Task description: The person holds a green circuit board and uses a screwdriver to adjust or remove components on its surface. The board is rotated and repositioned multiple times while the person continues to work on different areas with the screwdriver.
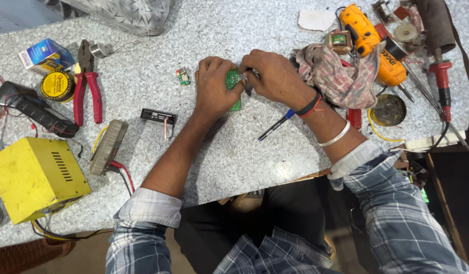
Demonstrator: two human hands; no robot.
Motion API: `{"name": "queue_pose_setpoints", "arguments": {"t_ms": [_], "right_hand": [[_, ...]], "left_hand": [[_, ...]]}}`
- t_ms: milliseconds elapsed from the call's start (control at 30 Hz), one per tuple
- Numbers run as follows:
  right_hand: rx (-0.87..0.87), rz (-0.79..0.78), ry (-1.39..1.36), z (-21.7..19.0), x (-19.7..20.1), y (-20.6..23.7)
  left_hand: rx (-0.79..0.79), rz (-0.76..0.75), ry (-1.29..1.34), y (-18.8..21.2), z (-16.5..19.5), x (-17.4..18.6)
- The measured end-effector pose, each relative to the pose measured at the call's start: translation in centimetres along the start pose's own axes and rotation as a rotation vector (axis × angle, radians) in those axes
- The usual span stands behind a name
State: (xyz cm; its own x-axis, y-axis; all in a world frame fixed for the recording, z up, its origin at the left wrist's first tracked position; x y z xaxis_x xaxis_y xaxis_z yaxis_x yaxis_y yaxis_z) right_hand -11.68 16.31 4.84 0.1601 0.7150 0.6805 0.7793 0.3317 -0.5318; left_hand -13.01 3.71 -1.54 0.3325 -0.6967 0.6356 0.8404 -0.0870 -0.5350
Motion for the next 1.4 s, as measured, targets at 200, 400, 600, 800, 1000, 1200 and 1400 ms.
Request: {"name": "queue_pose_setpoints", "arguments": {"t_ms": [200,400,600,800,1000,1200,1400], "right_hand": [[0.01,-0.01,-0.01,0.0,-0.1,0.2],[0.015,-0.034,0.004,0.4,-0.5,0.1],[0.003,-0.016,-0.031,0.6,-0.2,0.1],[-0.053,-0.051,-0.006,1.3,-0.8,0.0],[-0.009,-0.014,-0.064,0.9,-0.3,0.1],[0.015,-0.015,-0.054,0.8,-0.3,0.0],[-0.006,-0.031,-0.083,1.0,-0.3,0.0]], "left_hand": [[0.007,-0.023,0.013,0.0,-0.3,0.0],[-0.014,-0.014,-0.006,-0.1,-0.3,-0.2],[-0.007,-0.043,0.005,0.0,-0.2,-0.3],[0.012,-0.097,-0.016,-0.2,-0.5,-0.8],[0.009,-0.07,-0.017,0.0,-0.4,-0.5],[0.005,-0.056,-0.011,-0.1,-0.1,-0.3],[0.01,-0.066,-0.007,-0.2,0.0,-0.2]]}}
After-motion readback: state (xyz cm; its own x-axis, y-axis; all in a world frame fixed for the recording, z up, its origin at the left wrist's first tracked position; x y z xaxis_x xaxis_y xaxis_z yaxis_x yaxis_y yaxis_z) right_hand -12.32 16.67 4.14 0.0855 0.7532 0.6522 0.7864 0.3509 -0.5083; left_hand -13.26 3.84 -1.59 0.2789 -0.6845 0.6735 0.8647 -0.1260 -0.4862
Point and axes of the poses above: each hand's wrist, its own y-axis away from the middle knuckle, its own x-axis out of the back of the hand, z = x × y, the point moved 9 cm from there along -y, towards the middle knuckle, and after that the axes turned 15 degrees about z, right-handed, at the moved point
